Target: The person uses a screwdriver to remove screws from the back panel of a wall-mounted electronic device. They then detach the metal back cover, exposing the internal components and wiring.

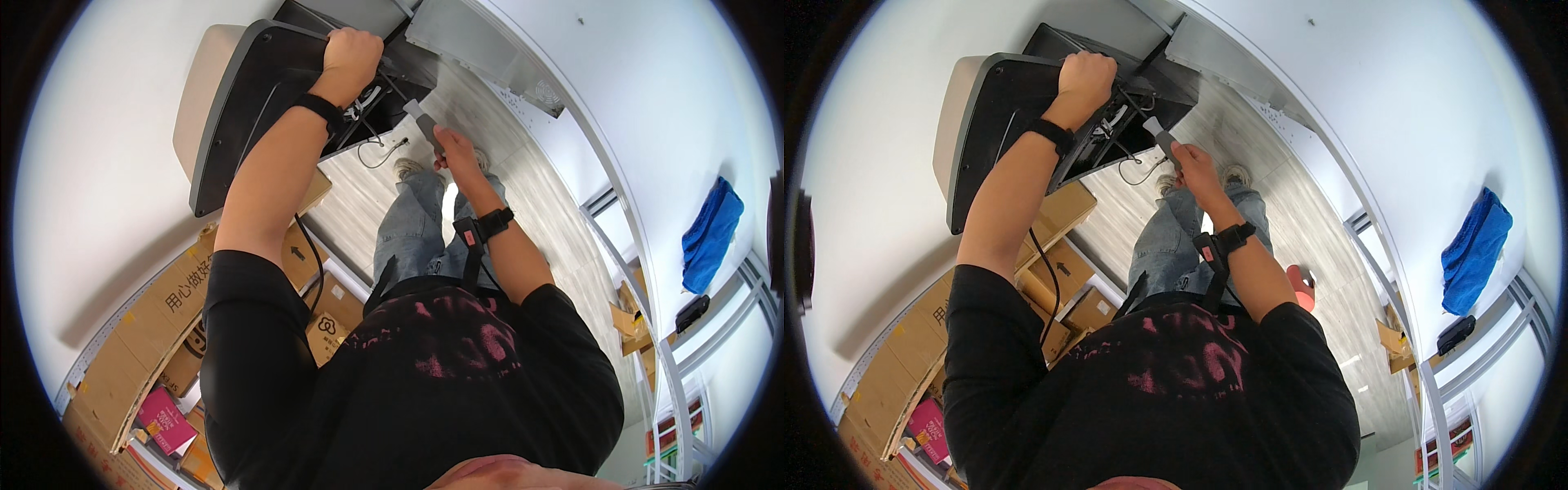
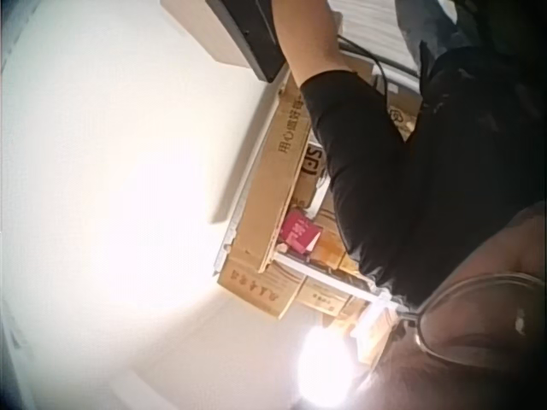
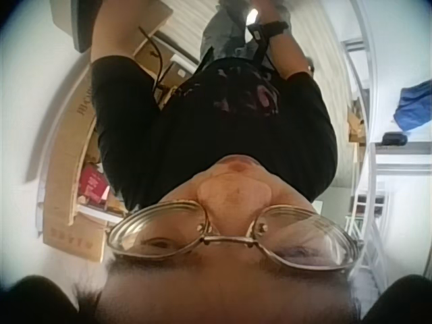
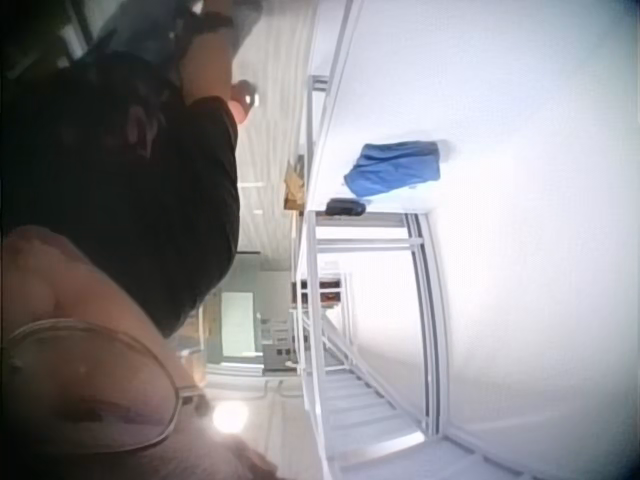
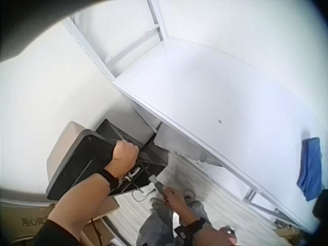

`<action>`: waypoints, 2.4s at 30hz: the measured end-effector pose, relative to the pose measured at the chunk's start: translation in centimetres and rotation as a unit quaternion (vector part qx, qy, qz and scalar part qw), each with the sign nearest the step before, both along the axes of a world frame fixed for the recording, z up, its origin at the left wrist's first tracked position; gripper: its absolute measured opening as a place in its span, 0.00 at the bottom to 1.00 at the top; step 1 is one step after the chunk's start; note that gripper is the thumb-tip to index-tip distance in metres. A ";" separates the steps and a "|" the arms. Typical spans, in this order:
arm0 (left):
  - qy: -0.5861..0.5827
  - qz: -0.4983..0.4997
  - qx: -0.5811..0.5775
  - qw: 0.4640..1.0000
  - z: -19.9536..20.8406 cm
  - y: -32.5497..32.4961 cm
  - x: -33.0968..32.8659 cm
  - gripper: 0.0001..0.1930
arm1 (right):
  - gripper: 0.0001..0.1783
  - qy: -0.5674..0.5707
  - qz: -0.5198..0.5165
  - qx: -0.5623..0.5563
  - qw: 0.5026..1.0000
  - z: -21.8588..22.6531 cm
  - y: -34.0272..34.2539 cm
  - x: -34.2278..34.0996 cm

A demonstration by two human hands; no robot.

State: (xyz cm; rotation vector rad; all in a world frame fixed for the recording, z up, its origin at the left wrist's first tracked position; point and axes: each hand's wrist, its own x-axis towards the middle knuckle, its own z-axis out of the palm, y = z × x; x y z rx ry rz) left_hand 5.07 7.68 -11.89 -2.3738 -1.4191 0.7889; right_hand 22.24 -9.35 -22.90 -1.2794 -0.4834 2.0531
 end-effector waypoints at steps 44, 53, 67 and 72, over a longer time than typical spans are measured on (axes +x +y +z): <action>0.008 -0.063 -0.014 0.998 -4.5 0.0 0.0 0.06 | 0.22 -0.034 0.013 0.020 0.999 -0.5 0.3 0.4; -0.052 -0.140 -0.028 0.988 -5.1 0.0 -0.8 0.05 | 0.22 -0.042 0.011 0.022 0.999 -1.3 0.2 1.4; -0.684 0.395 -0.259 0.556 -6.6 -7.0 -2.5 0.09 | 0.20 -0.124 0.062 0.134 0.981 -0.2 -1.9 11.1; -0.727 0.424 -0.257 0.475 -6.2 -8.3 -2.8 0.07 | 0.21 -0.136 0.065 0.133 0.980 -0.4 -1.8 11.2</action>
